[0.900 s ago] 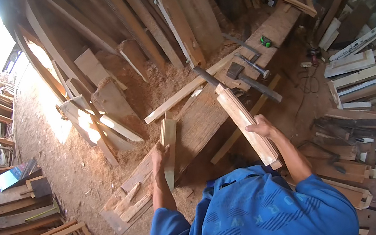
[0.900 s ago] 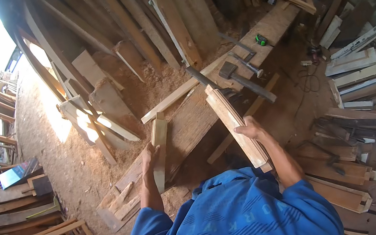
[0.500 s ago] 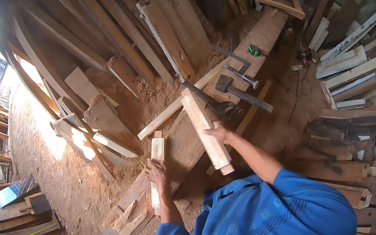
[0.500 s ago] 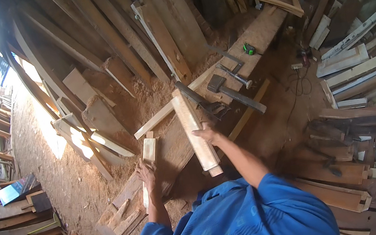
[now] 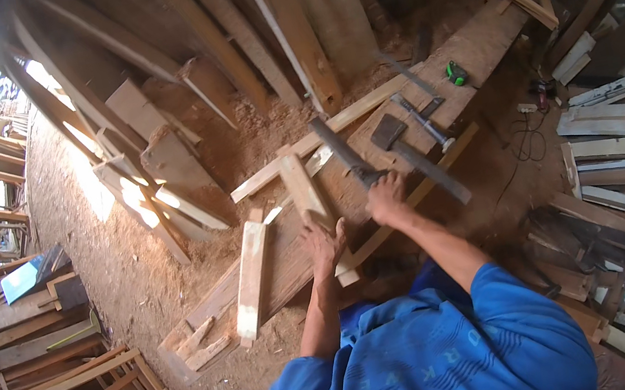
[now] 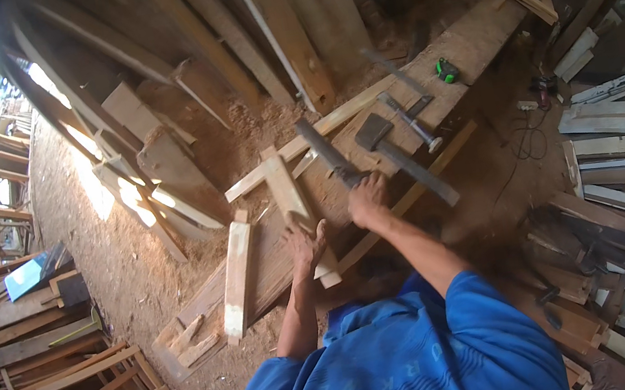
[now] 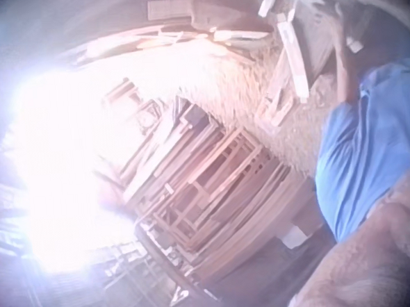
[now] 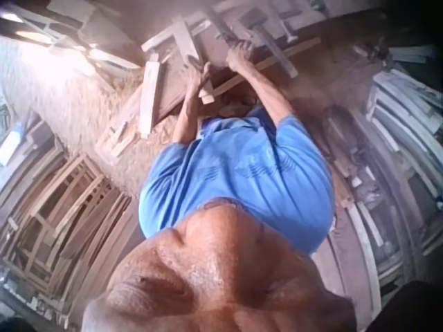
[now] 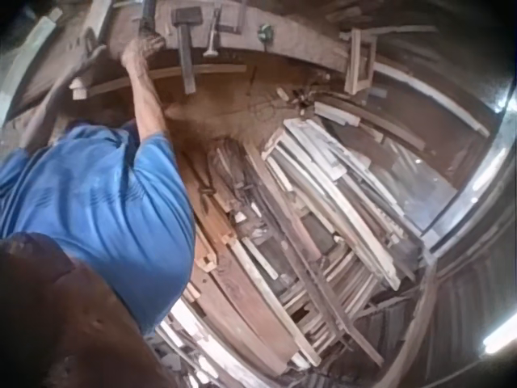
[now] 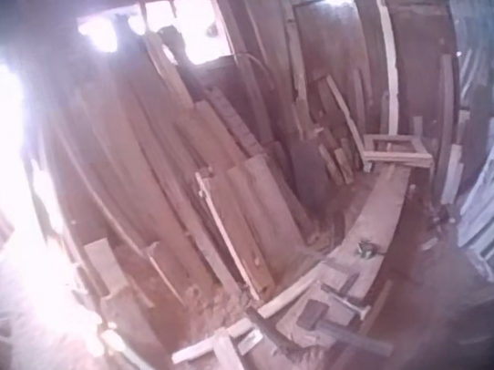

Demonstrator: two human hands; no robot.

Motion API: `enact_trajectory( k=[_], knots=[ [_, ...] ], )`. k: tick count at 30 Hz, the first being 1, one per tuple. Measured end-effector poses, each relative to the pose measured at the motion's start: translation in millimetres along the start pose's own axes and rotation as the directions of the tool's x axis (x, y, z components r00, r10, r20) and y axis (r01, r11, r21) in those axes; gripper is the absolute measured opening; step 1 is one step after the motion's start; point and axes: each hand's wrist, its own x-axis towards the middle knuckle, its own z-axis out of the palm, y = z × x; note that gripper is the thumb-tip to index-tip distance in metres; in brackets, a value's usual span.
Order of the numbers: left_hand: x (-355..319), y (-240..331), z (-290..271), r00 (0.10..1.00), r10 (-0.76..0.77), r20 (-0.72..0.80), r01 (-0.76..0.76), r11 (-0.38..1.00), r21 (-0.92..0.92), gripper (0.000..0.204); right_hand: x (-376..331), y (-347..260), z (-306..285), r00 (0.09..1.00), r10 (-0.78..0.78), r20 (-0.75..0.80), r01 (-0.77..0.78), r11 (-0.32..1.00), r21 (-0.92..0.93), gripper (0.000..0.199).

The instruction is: The person assembles a rectangular wooden frame by fitting joints together and uses a tape measure and square to check the alignment and dimensions.

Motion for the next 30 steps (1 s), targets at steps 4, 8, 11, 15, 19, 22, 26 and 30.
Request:
enact_trajectory(
  k=[4, 8, 11, 15, 19, 22, 26, 30],
  knots=[
    [15.5, 14.2, 34.1, 0.959, -0.131, -0.251, 0.198, 0.944, 0.263, 0.097, 21.5, 29.1, 29.6, 0.94, -0.196, -0.28, 0.257, 0.946, 0.199, 0.034],
    [9.2, -5.6, 41.5, 0.909, -0.065, -0.411, 0.222, 0.91, 0.349, 0.087, 11.0, 76.8, -21.6, 0.859, -0.199, -0.471, 0.431, 0.778, 0.457, 0.025],
    [12.9, -2.7, 48.4, 0.939, -0.117, -0.323, 0.223, 0.923, 0.314, 0.087, 12.8, 163.2, -44.6, 0.769, 0.061, -0.636, 0.45, 0.655, 0.607, 0.025],
    [17.0, 0.6, 40.6, 0.946, -0.1, -0.309, 0.222, 0.895, 0.388, 0.089, 5.9, 289.0, -49.7, 0.738, 0.485, -0.469, 0.184, 0.524, 0.832, 0.032],
    [24.5, 17.6, 37.4, 0.942, -0.046, -0.332, 0.198, 0.875, 0.442, 0.088, 3.1, 433.3, 48.2, 0.697, 0.672, -0.251, -0.241, 0.55, 0.8, 0.043],
    [22.6, 21.7, 39.2, 0.948, -0.057, -0.313, 0.214, 0.843, 0.494, 0.085, -7.4, 496.1, 119.8, 0.698, 0.708, 0.106, -0.541, 0.425, 0.725, 0.041],
    [15.0, 24.2, 36.5, 0.942, -0.127, -0.309, 0.262, 0.855, 0.447, 0.085, -44.7, 512.0, 161.3, 0.641, 0.719, 0.27, -0.756, 0.528, 0.388, 0.036],
    [18.2, 35.1, 34.2, 0.953, -0.16, -0.256, 0.268, 0.84, 0.471, 0.089, -61.7, 520.6, 193.6, 0.597, 0.614, 0.517, -0.784, 0.584, 0.212, 0.041]
  ],
)
